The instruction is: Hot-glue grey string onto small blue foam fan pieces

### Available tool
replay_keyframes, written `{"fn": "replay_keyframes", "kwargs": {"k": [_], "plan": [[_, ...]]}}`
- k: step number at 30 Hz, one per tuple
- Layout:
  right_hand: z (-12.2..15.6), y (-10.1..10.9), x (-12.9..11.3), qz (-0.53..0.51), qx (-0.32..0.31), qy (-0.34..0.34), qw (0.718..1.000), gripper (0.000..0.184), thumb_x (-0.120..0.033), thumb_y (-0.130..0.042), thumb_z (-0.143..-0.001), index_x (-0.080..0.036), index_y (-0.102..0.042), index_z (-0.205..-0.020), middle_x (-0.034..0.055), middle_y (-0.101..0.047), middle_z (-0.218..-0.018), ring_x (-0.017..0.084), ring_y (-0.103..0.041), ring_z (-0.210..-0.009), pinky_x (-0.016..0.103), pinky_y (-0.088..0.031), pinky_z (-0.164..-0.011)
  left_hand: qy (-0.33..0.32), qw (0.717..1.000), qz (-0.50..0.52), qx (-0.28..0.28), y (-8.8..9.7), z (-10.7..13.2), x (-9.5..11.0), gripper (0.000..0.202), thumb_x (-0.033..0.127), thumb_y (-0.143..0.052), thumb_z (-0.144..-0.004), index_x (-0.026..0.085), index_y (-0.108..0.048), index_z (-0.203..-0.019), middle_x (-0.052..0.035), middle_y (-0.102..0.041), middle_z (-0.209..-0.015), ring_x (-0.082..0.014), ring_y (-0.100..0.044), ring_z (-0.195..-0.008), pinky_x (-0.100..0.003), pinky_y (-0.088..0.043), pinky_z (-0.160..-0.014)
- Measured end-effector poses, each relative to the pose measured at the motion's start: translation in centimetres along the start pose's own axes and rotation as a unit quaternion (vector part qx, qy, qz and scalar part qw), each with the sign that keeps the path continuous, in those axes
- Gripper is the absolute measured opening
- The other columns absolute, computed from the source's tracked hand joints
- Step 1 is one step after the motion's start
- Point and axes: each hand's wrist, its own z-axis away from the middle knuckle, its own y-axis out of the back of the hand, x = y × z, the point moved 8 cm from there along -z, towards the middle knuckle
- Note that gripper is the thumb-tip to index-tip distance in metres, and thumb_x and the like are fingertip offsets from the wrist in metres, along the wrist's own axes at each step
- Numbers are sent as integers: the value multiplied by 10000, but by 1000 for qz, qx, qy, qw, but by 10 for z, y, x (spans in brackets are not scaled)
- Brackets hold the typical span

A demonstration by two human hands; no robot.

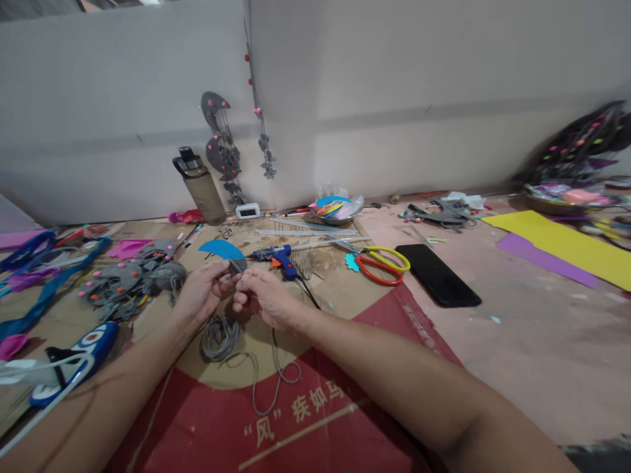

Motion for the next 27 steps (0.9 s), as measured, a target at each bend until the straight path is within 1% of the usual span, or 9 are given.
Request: {"fn": "replay_keyframes", "kwargs": {"k": [6,10,12,15,18,20,25,27], "plan": [[-2,6,1,57,11,15,998,224,-292,-627,-730,-184,-431,-719,-65,-451,-544,77,-447,-519,243,-387,-550,2,1000,-1,-1,-1,1,1,46,111,-633,-724,94,-623,-682,-50,-666,-712,-91,-624,-598,-215,-571,-639],[-2,7,1,79,19,22,996,221,-277,-606,-727,-192,-405,-697,-75,-437,-538,72,-446,-486,237,-363,-525,0,1000,-4,-3,-2,1,1,40,114,-635,-721,91,-626,-689,-46,-666,-713,-89,-625,-603,-216,-572,-641],[-1,8,2,72,32,21,997,206,-262,-584,-722,-197,-390,-696,-80,-426,-548,69,-432,-467,238,-360,-510,-1,1000,-4,-3,-2,0,0,46,120,-640,-718,93,-624,-685,-38,-657,-692,-89,-622,-600,-218,-572,-641],[0,10,1,34,48,23,998,200,-275,-560,-723,-201,-376,-692,-83,-393,-565,65,-395,-454,240,-359,-486,2,1000,-2,0,-2,1,0,52,123,-644,-715,95,-616,-681,-33,-649,-679,-88,-619,-595,-218,-573,-635],[1,13,0,3,56,19,998,211,-301,-536,-739,-200,-365,-666,-83,-333,-551,64,-353,-444,237,-348,-467,3,1000,4,5,-2,1,0,59,117,-641,-718,95,-608,-674,-22,-636,-666,-77,-605,-574,-216,-575,-633],[2,14,-1,-10,58,12,998,213,-298,-522,-748,-197,-363,-647,-76,-321,-552,67,-355,-455,242,-360,-476,3,1000,5,6,-3,2,1,61,113,-632,-725,91,-607,-674,-21,-631,-663,-72,-600,-565,-210,-574,-625],[2,10,-3,-16,35,14,999,210,-163,-575,-690,-200,-369,-677,-65,-384,-575,83,-425,-533,252,-407,-559,4,1000,6,1,-3,2,1,55,116,-631,-728,87,-616,-683,-43,-650,-697,-86,-618,-590,-207,-573,-622],[3,9,-4,-11,29,19,999,231,-151,-593,-684,-203,-369,-698,-61,-420,-589,86,-447,-556,251,-411,-580,2,1000,4,0,-3,2,1,55,119,-637,-724,90,-618,-682,-46,-654,-702,-88,-620,-597,-211,-573,-633]]}}
